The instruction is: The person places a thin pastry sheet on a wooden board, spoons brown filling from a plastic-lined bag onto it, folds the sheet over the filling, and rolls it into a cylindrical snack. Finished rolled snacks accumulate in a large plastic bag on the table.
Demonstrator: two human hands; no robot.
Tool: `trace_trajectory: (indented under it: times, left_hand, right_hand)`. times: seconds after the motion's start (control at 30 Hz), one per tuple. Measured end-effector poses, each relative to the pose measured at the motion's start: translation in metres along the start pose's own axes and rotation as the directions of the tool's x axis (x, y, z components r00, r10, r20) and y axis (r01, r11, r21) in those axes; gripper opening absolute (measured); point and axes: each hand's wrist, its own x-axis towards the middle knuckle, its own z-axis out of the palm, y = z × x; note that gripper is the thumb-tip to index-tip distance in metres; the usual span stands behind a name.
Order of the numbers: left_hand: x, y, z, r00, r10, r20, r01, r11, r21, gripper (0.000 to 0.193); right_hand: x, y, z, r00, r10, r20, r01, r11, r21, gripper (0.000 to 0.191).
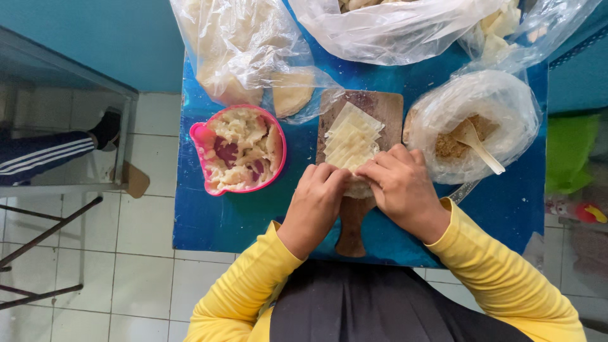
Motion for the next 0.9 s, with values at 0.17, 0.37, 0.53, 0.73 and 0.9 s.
trace_trajectory:
  times: [0.17,0.37,0.53,0.73,0.9]
  left_hand:
    - [0.000,-0.003,0.002,0.993,-0.112,0.028,0.115,0.987,-0.111,0.021]
    - [-0.001,-0.005,0.004,0.997,-0.081,-0.001,0.081,0.995,-0.054,0.014]
    - [-0.001,-0.005,0.002,0.993,-0.115,-0.005,0.114,0.987,-0.111,0.027]
    - [0.000,-0.005,0.002,0.992,-0.128,-0.001,0.127,0.986,-0.110,0.032]
    - [0.000,-0.007,0.004,0.993,-0.117,-0.023,0.113,0.986,-0.119,0.035]
  right_hand:
    - [0.000,-0.001,-0.001,1.000,-0.018,0.004,0.018,1.000,0.007,0.011]
    - [0.000,-0.004,-0.001,0.999,-0.040,0.012,0.040,0.999,0.000,0.014]
    - [0.000,-0.002,0.005,0.999,-0.051,-0.006,0.050,0.994,-0.094,0.016]
    - [-0.001,-0.001,0.008,0.994,-0.087,-0.060,0.080,0.990,-0.115,0.028]
    - [-0.002,-0.003,0.008,0.991,-0.115,-0.062,0.106,0.985,-0.139,0.028]
